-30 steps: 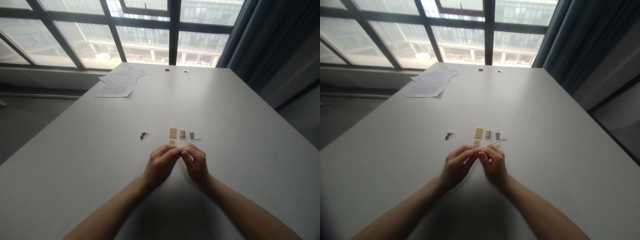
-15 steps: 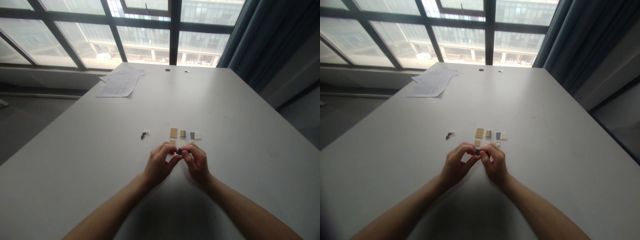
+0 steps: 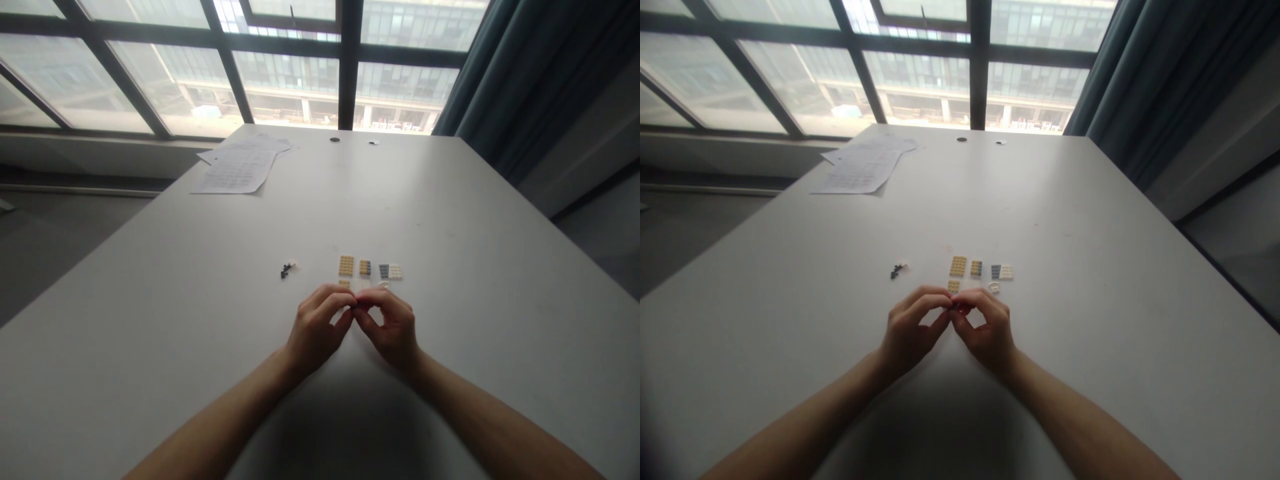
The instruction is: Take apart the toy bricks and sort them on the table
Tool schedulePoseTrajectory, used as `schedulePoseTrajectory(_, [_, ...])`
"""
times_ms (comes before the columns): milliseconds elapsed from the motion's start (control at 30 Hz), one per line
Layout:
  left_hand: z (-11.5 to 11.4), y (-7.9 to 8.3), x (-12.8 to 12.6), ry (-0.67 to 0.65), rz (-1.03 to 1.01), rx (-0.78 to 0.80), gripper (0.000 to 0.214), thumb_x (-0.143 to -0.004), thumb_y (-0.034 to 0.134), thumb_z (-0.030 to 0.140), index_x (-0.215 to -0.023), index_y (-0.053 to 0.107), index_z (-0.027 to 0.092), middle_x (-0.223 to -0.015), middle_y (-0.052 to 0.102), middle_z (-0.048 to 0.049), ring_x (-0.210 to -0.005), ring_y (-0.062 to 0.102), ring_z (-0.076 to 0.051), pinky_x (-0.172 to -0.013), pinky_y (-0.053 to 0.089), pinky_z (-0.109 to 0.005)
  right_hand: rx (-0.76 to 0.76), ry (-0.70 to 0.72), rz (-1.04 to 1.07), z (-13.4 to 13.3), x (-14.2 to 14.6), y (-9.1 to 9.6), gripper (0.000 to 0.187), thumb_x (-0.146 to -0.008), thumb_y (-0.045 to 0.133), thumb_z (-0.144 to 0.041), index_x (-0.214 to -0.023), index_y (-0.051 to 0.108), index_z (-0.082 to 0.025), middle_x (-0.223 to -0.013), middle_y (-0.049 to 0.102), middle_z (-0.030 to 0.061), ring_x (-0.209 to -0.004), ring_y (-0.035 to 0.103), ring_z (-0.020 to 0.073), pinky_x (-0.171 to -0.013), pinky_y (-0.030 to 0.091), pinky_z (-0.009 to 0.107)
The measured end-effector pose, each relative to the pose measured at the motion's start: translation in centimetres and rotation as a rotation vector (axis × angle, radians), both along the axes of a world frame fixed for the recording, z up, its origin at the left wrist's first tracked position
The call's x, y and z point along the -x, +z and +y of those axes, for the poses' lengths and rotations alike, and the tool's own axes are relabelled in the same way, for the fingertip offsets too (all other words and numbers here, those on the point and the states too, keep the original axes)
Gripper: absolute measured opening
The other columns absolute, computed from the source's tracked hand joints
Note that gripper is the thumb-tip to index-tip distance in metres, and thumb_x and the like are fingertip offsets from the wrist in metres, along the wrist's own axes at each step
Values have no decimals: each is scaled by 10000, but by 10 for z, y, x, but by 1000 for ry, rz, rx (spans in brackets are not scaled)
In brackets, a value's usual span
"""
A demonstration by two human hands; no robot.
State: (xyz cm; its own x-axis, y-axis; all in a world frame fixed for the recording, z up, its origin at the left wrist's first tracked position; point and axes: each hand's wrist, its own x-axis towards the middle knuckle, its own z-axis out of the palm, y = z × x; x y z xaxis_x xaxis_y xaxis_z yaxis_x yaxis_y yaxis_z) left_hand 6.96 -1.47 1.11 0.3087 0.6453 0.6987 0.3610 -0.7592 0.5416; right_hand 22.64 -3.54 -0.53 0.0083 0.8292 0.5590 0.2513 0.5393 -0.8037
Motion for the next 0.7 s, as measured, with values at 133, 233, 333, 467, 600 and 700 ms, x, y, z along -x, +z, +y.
schedulePoseTrajectory(133, [0, 0, 0, -1, -8, 9, 228, -805, 624, 70, -992, 601, 198, -943, 674, -53, -877, 653, -142, -793, 550, -263, -3, -37, 16, 1, 0, -2, 224, -783, 680, -125, -982, 643, -219, -839, 660, 18, -743, 632, 154, -702, 537, 307])
schedulePoseTrajectory(233, [1, -1, 0, 2, -10, 6, 289, -797, 631, 53, -1044, 598, 201, -971, 677, -55, -903, 650, -144, -814, 546, -270, 7, -46, 20, 1, 1, -4, 234, -783, 689, -134, -994, 642, -225, -831, 663, 12, -718, 628, 145, -685, 540, 298])
schedulePoseTrajectory(333, [1, -2, 1, 11, -11, 5, 318, -788, 644, 47, -1062, 600, 201, -971, 682, -50, -903, 651, -142, -813, 543, -266, 21, -55, 27, 1, 1, -4, 243, -781, 700, -145, -1002, 641, -228, -830, 674, 11, -718, 637, 145, -699, 547, 299])
schedulePoseTrajectory(467, [2, -4, 2, 24, -16, 9, 315, -787, 651, 57, -1062, 602, 204, -965, 692, -43, -888, 658, -142, -808, 543, -268, 39, -65, 43, 0, 1, -4, 280, -774, 717, -160, -1030, 627, -228, -838, 690, 13, -730, 653, 148, -714, 557, 299])
schedulePoseTrajectory(600, [2, -2, 2, 21, -27, 4, 301, -787, 657, 71, -1051, 605, 206, -957, 705, -39, -867, 664, -145, -797, 544, -271, 43, -76, 46, 1, 0, -4, 271, -770, 726, -190, -1020, 625, -222, -814, 695, 14, -712, 656, 152, -701, 562, 303])
schedulePoseTrajectory(700, [2, 1, 2, 3, -21, 9, 243, -792, 658, 87, -1003, 623, 202, -939, 718, -48, -865, 671, -156, -792, 547, -280, 52, -74, 33, 1, -1, -4, 237, -778, 719, -206, -998, 635, -216, -813, 691, 20, -718, 653, 158, -699, 560, 311])
